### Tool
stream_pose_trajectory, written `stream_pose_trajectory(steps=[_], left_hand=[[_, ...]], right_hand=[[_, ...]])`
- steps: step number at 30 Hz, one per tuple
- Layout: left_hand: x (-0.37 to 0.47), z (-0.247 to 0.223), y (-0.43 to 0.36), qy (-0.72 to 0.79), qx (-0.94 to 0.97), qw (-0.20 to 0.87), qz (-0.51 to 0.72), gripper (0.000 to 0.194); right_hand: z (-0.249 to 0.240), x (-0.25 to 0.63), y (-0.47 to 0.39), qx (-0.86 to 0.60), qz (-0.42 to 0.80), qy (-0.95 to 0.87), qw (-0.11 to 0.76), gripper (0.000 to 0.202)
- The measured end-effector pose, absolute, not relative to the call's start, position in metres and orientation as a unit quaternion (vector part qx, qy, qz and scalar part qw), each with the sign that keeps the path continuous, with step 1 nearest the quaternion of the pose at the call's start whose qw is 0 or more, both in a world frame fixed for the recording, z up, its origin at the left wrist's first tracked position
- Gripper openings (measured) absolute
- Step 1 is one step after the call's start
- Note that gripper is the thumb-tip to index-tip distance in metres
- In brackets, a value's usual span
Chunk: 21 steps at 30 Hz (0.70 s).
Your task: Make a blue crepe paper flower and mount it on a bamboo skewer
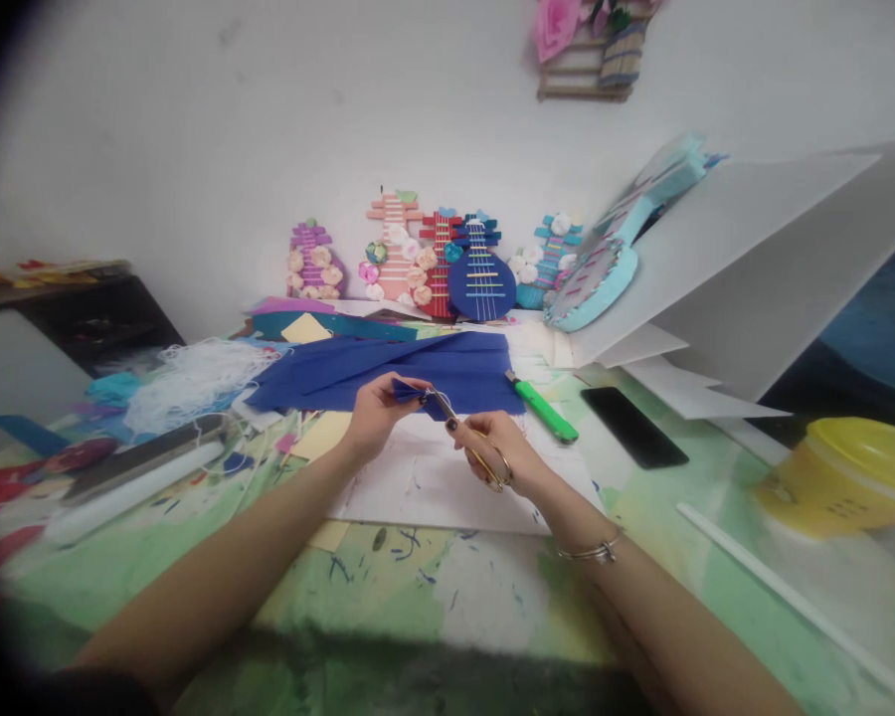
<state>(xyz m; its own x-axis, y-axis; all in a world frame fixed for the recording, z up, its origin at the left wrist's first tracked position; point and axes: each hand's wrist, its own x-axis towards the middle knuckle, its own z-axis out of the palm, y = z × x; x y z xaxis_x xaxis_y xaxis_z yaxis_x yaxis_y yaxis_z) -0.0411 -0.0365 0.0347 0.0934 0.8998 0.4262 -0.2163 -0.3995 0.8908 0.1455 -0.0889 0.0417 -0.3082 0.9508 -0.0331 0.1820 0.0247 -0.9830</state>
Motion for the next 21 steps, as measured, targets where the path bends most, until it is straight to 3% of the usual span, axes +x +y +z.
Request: stream_pose_trajectory(steps=[21], left_hand=[[-0.0357, 0.0318, -0.0417, 0.295, 0.577, 0.440, 0.622, 0.016]], right_hand=[[0.0350, 0.1422, -0.0886, -0.488, 0.491, -0.620, 0.370, 0.043]])
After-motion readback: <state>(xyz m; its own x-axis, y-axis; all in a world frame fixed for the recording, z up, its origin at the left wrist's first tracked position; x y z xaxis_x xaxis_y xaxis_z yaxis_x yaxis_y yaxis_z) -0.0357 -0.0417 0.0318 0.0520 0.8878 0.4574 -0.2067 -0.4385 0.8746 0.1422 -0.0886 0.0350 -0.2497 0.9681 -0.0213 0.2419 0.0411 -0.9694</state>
